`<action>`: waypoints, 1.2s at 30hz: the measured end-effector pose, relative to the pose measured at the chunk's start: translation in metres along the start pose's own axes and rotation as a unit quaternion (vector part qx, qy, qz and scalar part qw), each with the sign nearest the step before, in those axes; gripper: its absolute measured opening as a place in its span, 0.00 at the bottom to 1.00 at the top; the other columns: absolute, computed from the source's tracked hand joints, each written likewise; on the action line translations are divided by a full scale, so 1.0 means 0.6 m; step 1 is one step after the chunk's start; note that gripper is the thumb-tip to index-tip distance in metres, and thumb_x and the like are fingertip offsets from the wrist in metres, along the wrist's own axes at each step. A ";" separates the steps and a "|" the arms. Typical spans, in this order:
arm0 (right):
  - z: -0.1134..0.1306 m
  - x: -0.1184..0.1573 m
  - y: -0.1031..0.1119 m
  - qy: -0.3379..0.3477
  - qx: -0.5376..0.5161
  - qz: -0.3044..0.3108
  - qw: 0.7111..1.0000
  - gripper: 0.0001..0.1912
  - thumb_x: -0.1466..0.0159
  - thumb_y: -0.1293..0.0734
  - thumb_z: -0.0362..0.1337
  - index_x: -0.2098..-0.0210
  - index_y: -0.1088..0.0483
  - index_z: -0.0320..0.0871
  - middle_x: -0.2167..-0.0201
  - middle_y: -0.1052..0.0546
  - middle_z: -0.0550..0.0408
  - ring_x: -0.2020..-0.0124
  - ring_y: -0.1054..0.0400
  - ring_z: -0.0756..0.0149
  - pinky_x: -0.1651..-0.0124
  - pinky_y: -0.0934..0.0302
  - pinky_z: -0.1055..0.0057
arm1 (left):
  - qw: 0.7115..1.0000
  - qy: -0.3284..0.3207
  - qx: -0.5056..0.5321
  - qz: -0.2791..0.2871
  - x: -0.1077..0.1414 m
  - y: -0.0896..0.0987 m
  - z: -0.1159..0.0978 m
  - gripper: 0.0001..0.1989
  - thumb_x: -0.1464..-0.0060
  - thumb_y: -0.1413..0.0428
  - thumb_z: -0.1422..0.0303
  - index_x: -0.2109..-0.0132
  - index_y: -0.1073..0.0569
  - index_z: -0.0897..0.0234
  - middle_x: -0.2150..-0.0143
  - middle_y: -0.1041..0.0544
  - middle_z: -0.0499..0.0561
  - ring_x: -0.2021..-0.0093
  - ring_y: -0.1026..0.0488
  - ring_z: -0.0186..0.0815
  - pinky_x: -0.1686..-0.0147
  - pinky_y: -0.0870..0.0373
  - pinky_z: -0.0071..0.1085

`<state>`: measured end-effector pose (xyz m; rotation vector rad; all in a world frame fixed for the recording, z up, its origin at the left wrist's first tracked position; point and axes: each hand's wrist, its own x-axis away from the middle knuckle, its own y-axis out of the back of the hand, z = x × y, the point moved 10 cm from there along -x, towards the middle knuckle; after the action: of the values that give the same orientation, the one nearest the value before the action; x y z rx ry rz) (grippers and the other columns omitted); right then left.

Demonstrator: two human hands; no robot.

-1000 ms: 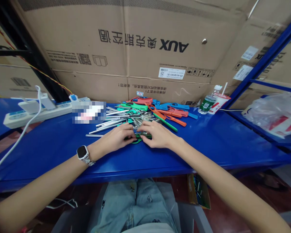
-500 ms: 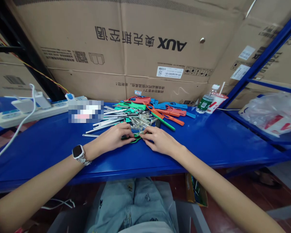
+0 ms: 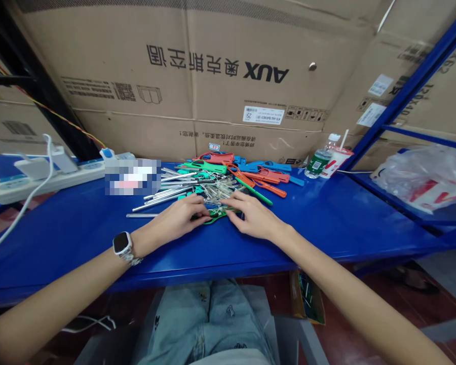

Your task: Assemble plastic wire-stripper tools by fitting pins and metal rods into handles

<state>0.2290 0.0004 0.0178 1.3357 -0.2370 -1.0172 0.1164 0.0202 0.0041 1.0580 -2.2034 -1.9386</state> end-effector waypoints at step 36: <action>0.024 0.021 -0.031 0.110 0.130 0.065 0.983 0.23 0.28 0.42 0.29 0.36 0.30 0.45 0.45 0.27 0.39 0.45 0.30 0.53 0.44 0.30 0.50 | 0.999 0.018 -0.013 0.041 -0.008 0.002 0.002 0.09 0.33 0.45 0.68 0.61 0.22 0.66 0.62 0.27 0.53 0.60 0.28 0.38 0.60 0.32 0.34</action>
<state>0.2179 -0.0168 0.0008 1.6357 -0.2935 -0.7378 0.1189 0.0239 0.0069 0.9756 -2.1607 -1.8937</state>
